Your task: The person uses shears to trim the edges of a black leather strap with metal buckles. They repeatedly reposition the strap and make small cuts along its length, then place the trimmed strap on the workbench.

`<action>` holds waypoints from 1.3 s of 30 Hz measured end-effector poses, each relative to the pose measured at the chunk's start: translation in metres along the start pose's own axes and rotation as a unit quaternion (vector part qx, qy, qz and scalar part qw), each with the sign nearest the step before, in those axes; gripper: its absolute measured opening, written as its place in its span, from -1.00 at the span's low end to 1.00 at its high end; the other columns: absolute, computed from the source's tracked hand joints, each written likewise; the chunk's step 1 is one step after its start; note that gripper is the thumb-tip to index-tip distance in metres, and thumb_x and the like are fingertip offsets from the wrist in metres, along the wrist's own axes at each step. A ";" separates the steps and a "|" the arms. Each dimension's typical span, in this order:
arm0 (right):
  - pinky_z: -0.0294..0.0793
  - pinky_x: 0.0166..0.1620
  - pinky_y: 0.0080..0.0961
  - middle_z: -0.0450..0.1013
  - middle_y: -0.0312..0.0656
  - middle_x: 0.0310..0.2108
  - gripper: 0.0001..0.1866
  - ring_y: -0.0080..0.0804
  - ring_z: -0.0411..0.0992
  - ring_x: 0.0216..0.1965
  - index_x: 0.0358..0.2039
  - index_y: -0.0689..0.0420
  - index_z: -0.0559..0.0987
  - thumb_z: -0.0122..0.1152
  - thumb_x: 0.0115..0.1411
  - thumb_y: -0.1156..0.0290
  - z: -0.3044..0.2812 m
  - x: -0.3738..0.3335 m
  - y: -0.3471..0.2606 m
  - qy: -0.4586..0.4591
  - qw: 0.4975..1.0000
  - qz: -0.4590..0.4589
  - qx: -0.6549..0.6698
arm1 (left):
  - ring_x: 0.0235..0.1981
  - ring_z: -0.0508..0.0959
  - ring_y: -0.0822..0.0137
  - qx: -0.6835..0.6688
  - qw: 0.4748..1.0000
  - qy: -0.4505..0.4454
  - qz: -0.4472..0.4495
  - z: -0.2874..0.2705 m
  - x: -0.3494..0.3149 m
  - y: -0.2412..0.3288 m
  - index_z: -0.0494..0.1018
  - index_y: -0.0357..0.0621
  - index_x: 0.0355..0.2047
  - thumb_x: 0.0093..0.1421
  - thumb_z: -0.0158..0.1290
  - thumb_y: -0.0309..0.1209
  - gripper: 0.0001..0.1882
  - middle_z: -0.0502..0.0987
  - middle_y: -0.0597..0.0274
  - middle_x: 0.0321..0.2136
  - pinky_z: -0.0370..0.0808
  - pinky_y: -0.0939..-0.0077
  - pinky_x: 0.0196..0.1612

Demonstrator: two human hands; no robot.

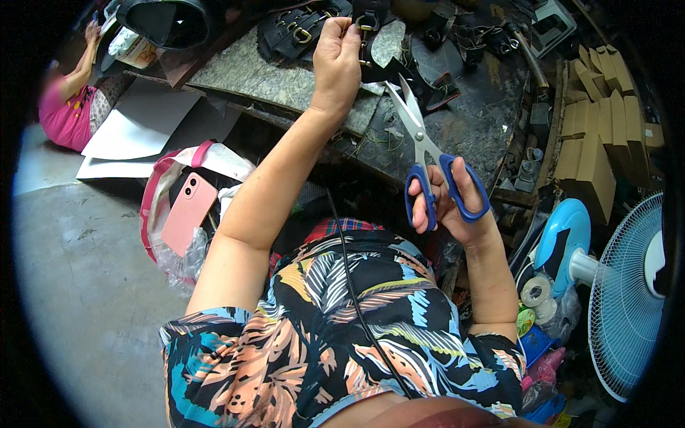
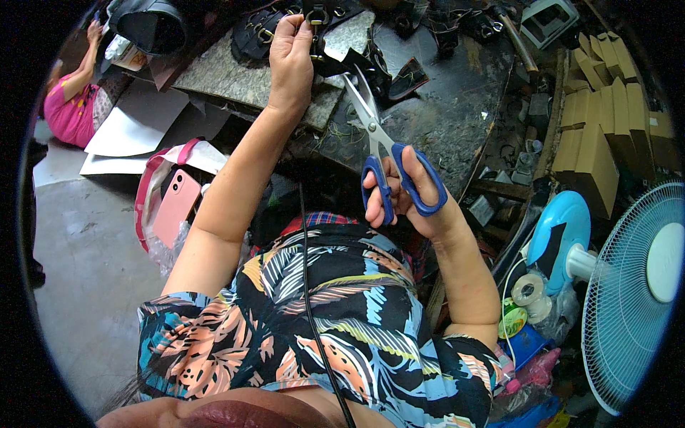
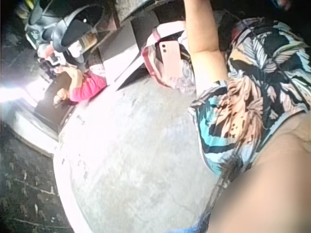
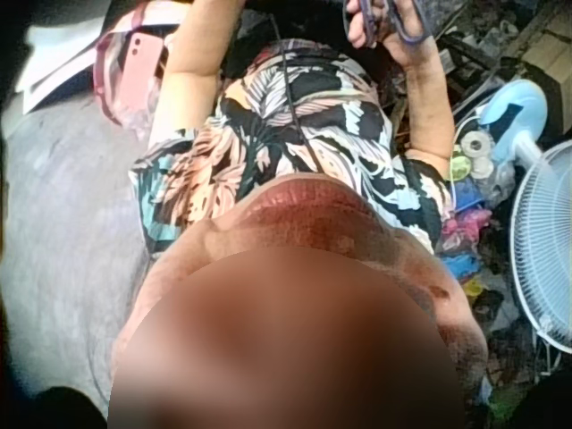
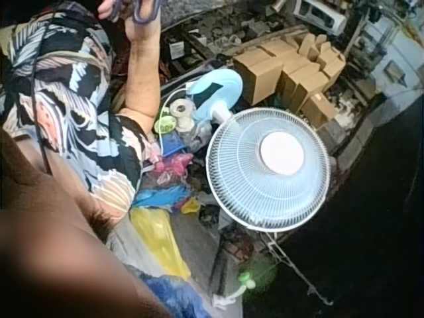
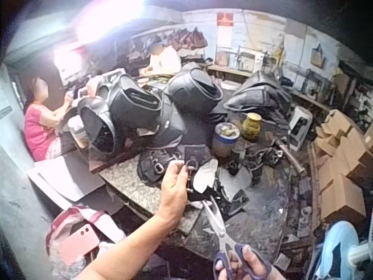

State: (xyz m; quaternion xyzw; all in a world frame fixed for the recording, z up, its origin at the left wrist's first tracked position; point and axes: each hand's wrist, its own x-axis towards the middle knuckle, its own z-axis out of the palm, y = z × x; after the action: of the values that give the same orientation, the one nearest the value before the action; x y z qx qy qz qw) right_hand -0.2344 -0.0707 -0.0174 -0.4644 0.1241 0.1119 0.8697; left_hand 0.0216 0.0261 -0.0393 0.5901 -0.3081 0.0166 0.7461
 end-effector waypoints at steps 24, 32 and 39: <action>0.32 -0.67 -0.71 0.46 -0.25 -0.74 -0.38 -0.58 0.36 -0.79 -0.34 0.28 0.58 -0.03 0.41 -0.13 -0.023 0.026 -0.052 0.136 0.976 0.033 -0.169 | -0.51 0.42 0.46 -0.157 0.983 0.063 -0.065 -0.003 -0.003 0.012 0.38 -0.20 -0.19 0.33 -0.28 -0.49 -0.79 0.47 0.23 -0.54 0.35 0.60 -0.38; 0.45 -0.60 -0.70 0.59 -0.07 -0.55 -0.26 -0.42 0.56 -0.61 -0.17 0.27 0.51 -0.33 0.43 -0.24 -0.031 0.007 -0.043 -0.012 0.986 0.080 -0.146 | -0.32 0.37 0.57 -0.131 0.983 0.122 -0.037 -0.004 -0.002 -0.002 0.38 -0.18 -0.14 0.43 -0.15 -0.45 -0.88 0.43 0.39 -0.32 0.37 0.63 -0.18; 0.39 -0.62 -0.75 0.58 -0.14 -0.56 -0.23 -0.49 0.55 -0.60 -0.21 0.24 0.53 -0.33 0.41 -0.29 -0.016 0.028 -0.041 0.019 0.991 0.092 -0.097 | -0.29 0.42 0.56 -0.116 0.985 0.129 -0.024 -0.004 -0.005 0.001 0.39 -0.17 -0.11 0.44 -0.15 -0.44 -0.87 0.48 0.38 -0.29 0.40 0.62 -0.14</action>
State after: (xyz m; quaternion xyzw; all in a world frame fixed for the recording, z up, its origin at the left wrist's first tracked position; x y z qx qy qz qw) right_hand -0.1971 -0.1047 -0.0027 -0.5349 0.1711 0.1937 0.8044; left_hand 0.0193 0.0321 -0.0410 0.4999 -0.1948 0.0394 0.8430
